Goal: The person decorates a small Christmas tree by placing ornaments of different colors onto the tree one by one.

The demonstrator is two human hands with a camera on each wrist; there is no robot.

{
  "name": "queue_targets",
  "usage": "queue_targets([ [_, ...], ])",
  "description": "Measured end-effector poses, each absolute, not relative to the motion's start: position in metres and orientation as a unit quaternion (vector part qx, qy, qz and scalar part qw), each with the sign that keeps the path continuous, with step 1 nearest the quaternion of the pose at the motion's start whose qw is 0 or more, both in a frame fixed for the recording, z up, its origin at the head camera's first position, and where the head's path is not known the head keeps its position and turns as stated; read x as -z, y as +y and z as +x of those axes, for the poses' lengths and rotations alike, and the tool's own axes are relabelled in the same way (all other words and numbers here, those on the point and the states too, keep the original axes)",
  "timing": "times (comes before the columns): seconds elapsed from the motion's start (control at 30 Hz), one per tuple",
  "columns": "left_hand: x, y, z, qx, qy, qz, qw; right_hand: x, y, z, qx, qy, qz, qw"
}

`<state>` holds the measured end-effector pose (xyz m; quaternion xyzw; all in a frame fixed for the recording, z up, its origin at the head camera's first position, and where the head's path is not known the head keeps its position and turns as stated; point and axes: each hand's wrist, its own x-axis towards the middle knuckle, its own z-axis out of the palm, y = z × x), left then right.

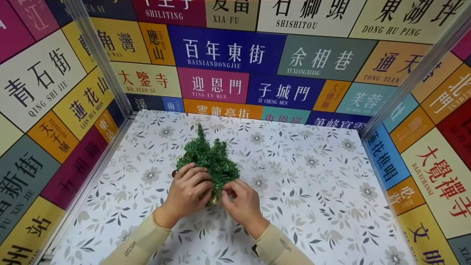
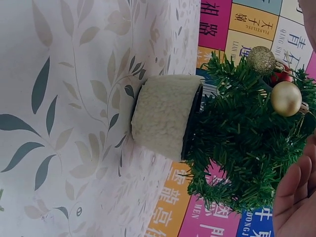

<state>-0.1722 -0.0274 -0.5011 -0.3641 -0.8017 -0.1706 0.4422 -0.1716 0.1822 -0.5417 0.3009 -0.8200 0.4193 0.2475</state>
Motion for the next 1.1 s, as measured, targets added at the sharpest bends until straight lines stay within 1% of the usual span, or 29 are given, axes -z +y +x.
queue_targets([
  [0.17,0.501,-0.029,-0.172,0.168,-0.805,-0.366,0.436,0.542,0.184,-0.172,-0.422,-0.821,0.298,0.243],
  [0.6,0.5,-0.039,-0.173,0.166,-0.81,-0.346,0.443,0.541,0.195,-0.175,-0.398,-0.827,0.294,0.268],
  [0.93,0.494,-0.067,-0.179,0.219,-0.809,-0.307,0.451,0.548,0.215,-0.181,-0.33,-0.85,0.275,0.305],
  [1.03,0.495,-0.08,-0.183,0.224,-0.809,-0.288,0.46,0.55,0.223,-0.184,-0.306,-0.863,0.26,0.307],
  [1.1,0.496,-0.091,-0.185,0.22,-0.817,-0.271,0.458,0.55,0.229,-0.186,-0.29,-0.874,0.252,0.298],
])
